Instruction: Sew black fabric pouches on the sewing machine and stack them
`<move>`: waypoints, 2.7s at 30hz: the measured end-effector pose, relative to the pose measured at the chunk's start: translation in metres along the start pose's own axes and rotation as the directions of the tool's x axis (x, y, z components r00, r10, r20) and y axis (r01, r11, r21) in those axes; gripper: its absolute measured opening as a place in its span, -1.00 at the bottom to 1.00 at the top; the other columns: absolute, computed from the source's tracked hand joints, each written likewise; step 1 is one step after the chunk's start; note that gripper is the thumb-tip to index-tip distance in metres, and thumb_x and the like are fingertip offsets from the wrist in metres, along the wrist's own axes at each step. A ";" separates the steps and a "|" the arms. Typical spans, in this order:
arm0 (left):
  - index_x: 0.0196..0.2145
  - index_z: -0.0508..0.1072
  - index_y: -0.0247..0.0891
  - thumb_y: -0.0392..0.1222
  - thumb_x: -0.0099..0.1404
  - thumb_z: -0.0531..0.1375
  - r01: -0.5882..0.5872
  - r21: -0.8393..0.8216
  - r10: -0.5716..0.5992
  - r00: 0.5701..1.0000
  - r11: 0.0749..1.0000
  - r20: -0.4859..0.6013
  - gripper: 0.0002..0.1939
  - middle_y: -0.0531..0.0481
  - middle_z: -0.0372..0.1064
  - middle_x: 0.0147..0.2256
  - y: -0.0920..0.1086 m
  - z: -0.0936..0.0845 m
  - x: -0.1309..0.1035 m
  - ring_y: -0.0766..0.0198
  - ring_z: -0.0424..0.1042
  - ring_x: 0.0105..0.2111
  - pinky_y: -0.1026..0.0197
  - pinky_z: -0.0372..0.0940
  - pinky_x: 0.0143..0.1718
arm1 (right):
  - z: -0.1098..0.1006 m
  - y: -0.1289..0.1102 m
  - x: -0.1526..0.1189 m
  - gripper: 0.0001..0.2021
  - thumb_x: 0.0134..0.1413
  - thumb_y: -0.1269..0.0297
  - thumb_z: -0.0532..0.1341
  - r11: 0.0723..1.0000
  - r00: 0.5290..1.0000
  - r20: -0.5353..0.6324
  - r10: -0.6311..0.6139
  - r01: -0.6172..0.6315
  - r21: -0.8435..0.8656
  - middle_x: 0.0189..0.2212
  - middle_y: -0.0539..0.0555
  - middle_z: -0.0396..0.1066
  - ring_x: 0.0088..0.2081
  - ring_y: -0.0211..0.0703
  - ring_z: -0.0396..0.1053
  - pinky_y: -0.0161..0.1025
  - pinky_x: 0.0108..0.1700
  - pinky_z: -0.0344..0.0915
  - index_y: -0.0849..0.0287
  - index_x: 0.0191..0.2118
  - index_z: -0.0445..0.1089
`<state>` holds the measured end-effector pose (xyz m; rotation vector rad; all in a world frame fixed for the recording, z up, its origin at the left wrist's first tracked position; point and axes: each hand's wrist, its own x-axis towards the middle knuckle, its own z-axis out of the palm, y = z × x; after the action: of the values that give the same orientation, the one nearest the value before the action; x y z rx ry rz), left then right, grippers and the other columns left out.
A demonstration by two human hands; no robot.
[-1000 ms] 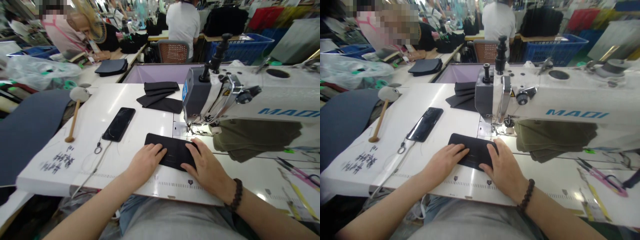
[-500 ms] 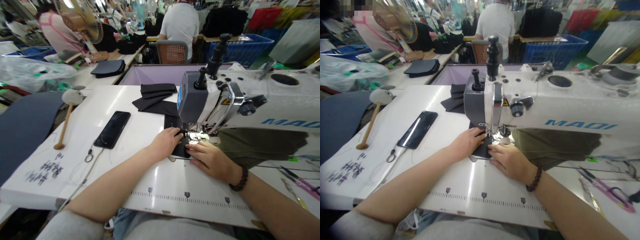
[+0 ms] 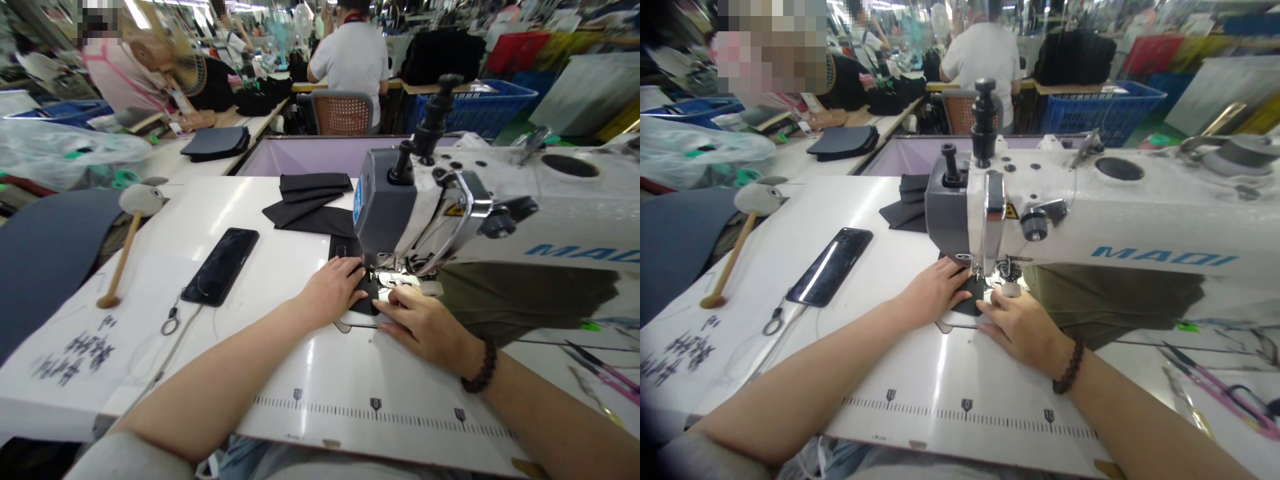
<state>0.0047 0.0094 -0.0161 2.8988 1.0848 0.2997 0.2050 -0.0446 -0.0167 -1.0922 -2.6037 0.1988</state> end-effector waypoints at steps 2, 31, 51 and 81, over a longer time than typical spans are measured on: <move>-0.03 0.29 -0.43 -0.07 0.29 0.02 0.000 0.002 0.000 1.000 1.000 0.000 -0.60 -0.19 0.19 -0.02 -0.001 0.001 0.000 0.08 0.15 0.01 0.08 0.06 0.06 | 0.000 0.000 0.000 -0.67 0.15 0.20 0.01 1.000 1.000 -0.003 0.003 -0.003 -0.001 -0.36 0.17 0.29 -0.33 -0.14 0.24 -0.17 -0.29 0.24 0.28 -0.12 0.37; -0.01 0.28 -0.41 -0.07 0.29 0.02 0.008 0.058 -0.007 1.000 0.998 -0.013 -0.59 -0.20 0.18 0.01 -0.003 0.005 0.003 0.08 0.15 0.02 0.07 0.07 0.05 | 0.000 -0.001 0.004 -0.72 0.11 0.24 0.07 0.997 0.997 0.028 0.070 -0.071 0.034 -0.36 0.14 0.31 -0.32 -0.13 0.24 -0.19 -0.30 0.20 0.23 -0.11 0.36; -0.27 0.44 -0.30 -0.29 0.29 0.02 -0.129 -0.068 0.127 0.991 0.989 -0.028 -0.80 -0.03 0.37 -0.21 -0.002 -0.002 -0.004 0.23 0.33 -0.21 0.24 0.27 -0.21 | 0.004 0.001 0.003 -0.75 0.13 0.24 0.05 0.997 0.997 0.016 0.071 -0.071 0.025 -0.40 0.10 0.32 -0.36 -0.16 0.26 -0.18 -0.29 0.18 0.21 -0.15 0.36; -0.24 0.43 -0.34 -0.36 0.24 0.06 -0.036 0.015 0.036 0.999 0.999 0.016 -0.82 -0.10 0.34 -0.22 -0.004 -0.001 0.013 0.17 0.28 -0.14 0.19 0.27 -0.13 | 0.008 0.002 0.007 -0.72 0.11 0.24 0.06 0.981 0.980 -0.041 0.194 -0.195 -0.023 -0.31 0.16 0.36 -0.25 -0.10 0.31 -0.19 -0.24 0.26 0.21 -0.09 0.33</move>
<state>0.0116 0.0215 -0.0131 2.9315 1.0379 0.2707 0.1989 -0.0382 -0.0230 -1.3472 -2.4712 0.1837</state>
